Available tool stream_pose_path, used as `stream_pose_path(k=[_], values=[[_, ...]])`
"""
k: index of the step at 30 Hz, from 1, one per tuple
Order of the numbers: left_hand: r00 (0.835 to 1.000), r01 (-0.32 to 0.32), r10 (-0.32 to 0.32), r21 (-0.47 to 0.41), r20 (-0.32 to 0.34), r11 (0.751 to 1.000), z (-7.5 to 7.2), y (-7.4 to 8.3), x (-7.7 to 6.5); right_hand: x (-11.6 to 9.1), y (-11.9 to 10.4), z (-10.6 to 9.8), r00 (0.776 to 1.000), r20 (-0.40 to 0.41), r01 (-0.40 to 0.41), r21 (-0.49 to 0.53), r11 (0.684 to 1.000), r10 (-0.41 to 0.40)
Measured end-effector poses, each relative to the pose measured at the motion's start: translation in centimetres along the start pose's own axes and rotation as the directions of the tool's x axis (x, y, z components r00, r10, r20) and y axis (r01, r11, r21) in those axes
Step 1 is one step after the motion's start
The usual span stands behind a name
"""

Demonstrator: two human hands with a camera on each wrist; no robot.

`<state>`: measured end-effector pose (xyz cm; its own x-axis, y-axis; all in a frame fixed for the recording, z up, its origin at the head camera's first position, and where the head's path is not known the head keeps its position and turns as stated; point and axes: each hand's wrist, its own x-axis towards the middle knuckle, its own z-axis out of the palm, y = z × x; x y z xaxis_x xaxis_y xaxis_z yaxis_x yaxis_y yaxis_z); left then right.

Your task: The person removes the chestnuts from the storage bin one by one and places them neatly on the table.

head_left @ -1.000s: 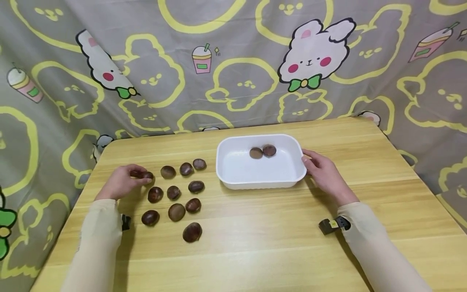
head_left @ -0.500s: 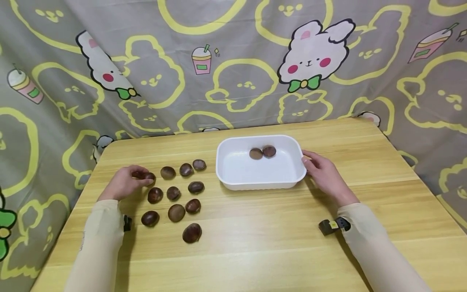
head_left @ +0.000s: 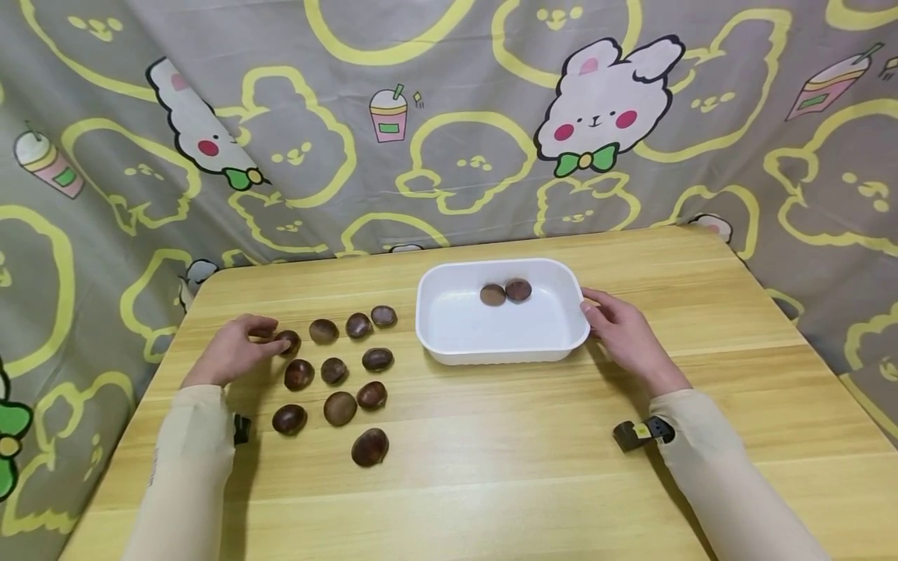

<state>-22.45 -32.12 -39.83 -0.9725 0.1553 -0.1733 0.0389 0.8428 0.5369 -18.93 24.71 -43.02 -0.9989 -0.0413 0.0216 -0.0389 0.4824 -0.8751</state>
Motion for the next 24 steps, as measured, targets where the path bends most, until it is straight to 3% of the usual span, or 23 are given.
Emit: stream_pose_path(k=[6, 12, 19, 24], values=[[0.997, -0.029, 0.024, -0.064, -0.078, 0.998, -0.6, 1.8, 0.0, 0.0, -0.2, -0.1, 1.0, -0.005, 0.0, -0.001, 1.0, 0.0], [0.981, -0.119, 0.088, -0.179, -0.172, 0.977, -0.4, 4.6, 0.3, -0.1, -0.2, 0.1, 1.0, 0.007, 0.009, 0.014, 1.0, -0.01], [0.953, -0.27, 0.203, -0.326, -0.225, 0.906, 0.7, 7.8, 0.8, -0.1, 0.1, 0.2, 1.0, 0.003, -0.014, 0.023, 1.0, 0.014], [0.944, -0.316, 0.238, -0.419, -0.229, 0.852, 1.6, 10.9, 0.7, -0.1, 0.1, 0.0, 1.0, 0.012, -0.028, 0.043, 0.999, 0.028]])
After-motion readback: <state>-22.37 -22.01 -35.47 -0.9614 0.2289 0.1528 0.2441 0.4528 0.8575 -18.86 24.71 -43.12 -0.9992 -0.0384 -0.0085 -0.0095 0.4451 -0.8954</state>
